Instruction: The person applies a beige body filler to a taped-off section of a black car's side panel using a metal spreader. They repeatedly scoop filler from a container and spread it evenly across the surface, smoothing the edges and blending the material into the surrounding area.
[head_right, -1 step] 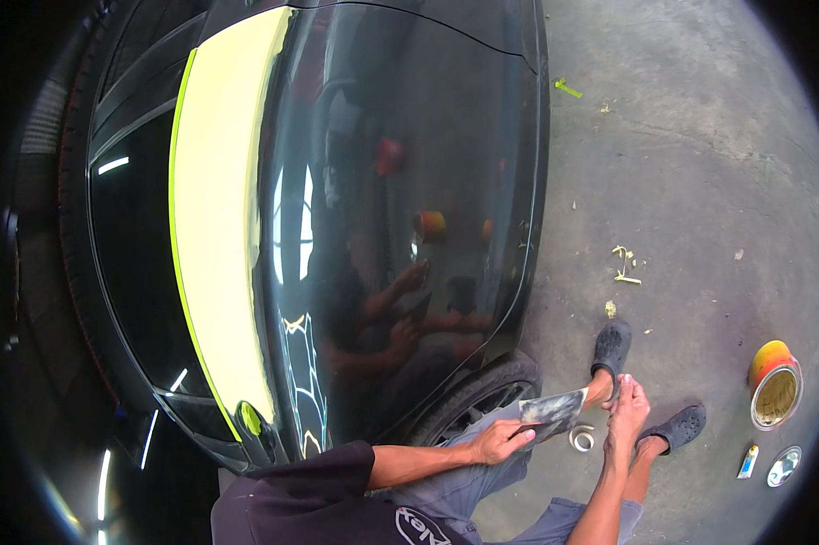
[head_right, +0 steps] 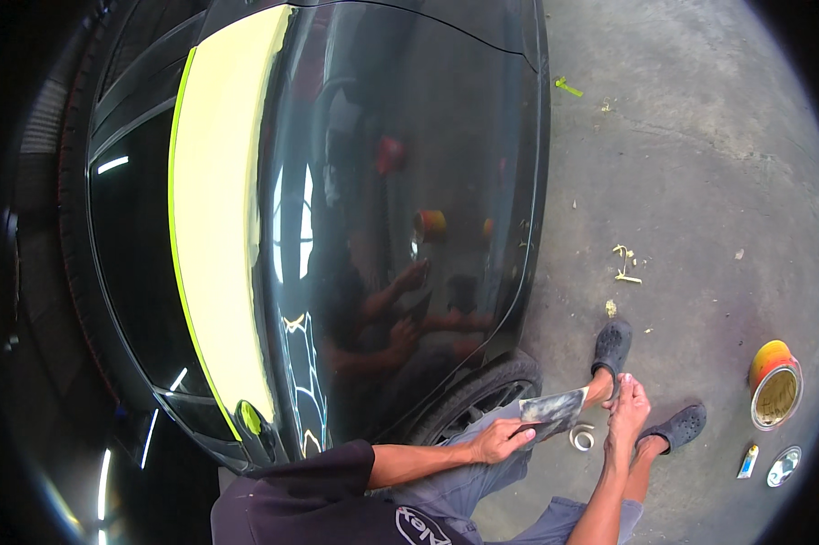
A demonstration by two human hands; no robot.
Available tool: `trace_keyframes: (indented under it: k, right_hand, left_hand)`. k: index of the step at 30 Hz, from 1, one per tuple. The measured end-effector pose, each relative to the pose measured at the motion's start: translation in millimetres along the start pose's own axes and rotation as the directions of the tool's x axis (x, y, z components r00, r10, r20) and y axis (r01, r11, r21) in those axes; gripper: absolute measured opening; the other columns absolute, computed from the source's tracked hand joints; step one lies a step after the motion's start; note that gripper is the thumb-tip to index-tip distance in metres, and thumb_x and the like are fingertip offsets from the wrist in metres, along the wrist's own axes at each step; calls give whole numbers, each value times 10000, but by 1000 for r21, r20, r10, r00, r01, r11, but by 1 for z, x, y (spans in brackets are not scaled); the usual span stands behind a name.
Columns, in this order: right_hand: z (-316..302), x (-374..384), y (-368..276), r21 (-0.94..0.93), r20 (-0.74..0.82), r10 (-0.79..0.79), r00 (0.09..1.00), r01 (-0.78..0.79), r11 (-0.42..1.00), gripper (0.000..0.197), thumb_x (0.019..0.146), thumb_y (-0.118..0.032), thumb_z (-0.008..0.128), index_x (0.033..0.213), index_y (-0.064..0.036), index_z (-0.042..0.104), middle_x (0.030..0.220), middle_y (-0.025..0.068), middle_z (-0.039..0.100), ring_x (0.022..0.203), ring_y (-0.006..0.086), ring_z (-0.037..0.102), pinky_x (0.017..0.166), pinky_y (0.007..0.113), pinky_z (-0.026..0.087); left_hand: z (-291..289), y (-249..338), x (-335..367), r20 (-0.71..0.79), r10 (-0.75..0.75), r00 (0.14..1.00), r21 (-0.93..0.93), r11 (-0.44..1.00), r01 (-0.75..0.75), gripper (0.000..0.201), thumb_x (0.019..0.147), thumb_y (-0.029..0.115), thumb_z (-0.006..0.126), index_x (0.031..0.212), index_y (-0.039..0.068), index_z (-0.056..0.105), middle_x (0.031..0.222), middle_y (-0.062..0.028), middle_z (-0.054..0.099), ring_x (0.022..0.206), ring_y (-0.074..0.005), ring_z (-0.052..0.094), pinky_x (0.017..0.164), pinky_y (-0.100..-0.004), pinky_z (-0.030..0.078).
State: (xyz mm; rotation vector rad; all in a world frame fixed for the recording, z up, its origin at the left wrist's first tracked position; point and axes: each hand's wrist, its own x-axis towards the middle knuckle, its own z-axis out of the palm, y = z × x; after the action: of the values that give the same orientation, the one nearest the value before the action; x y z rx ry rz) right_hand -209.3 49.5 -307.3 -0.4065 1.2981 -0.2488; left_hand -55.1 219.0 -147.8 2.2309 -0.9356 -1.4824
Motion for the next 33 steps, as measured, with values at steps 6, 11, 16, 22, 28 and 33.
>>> trace_keyframes:
  k: [6, 11, 16, 22, 28, 33]
  right_hand:
    - [5, -3, -3, -1, 5, 13, 1000, -13, 1000, 396, 1053, -427, 623, 1102, -39, 686, 552, -74, 413, 432, 23, 369, 508, 216, 482]
    - [7, -4, -5, -22, 5, 9, 1000, -9, 1000, 395, 1052, -428, 625, 1106, -40, 683, 561, -73, 420, 437, 23, 372, 513, 215, 481]
    - [9, -6, -4, -39, 9, 14, 1000, -13, 999, 386, 1056, -418, 622, 1118, -41, 678, 566, -74, 425, 436, 22, 372, 520, 216, 486]
    - [8, -6, 1, -14, 18, 2, 1000, -2, 1000, 346, 1065, -365, 617, 1115, -32, 697, 590, -76, 460, 477, 23, 426, 494, 201, 432]
    - [3, -6, 7, 16, 53, -18, 998, 17, 1000, 378, 1071, -397, 601, 1185, -39, 648, 593, -73, 416, 473, 20, 374, 563, 225, 509]
    - [0, -5, 10, 13, 47, -11, 999, 10, 1000, 376, 1074, -394, 596, 1211, -46, 639, 626, -69, 422, 491, 25, 383, 572, 229, 512]
  left_hand:
    - [-1, -2, -2, 5, -13, 1000, -13, 1000, 13, 415, 1071, 267, 544, 1312, -59, 634, 1012, -262, 689, 915, -385, 687, 834, -425, 521]
    - [2, -8, -4, -24, 11, 1000, -28, 1000, -12, 409, 1062, 254, 555, 1292, -74, 639, 974, -255, 687, 881, -376, 685, 814, -422, 521]
    - [8, -20, -7, -72, 55, 996, -27, 998, -57, 398, 1058, 249, 560, 1286, -67, 647, 926, -239, 677, 853, -367, 679, 796, -421, 520]
    - [10, -19, -11, -81, 44, 996, -49, 998, -48, 397, 1058, 252, 560, 1288, -58, 651, 914, -231, 676, 842, -358, 678, 782, -421, 519]
    - [10, -17, -13, -82, 33, 996, -59, 998, -38, 393, 1059, 253, 559, 1287, -54, 654, 912, -227, 677, 832, -357, 677, 776, -422, 518]
    - [6, -11, -15, -33, -7, 999, -36, 999, 5, 397, 1071, 248, 554, 1316, -53, 639, 947, -226, 691, 859, -331, 686, 796, -405, 516]
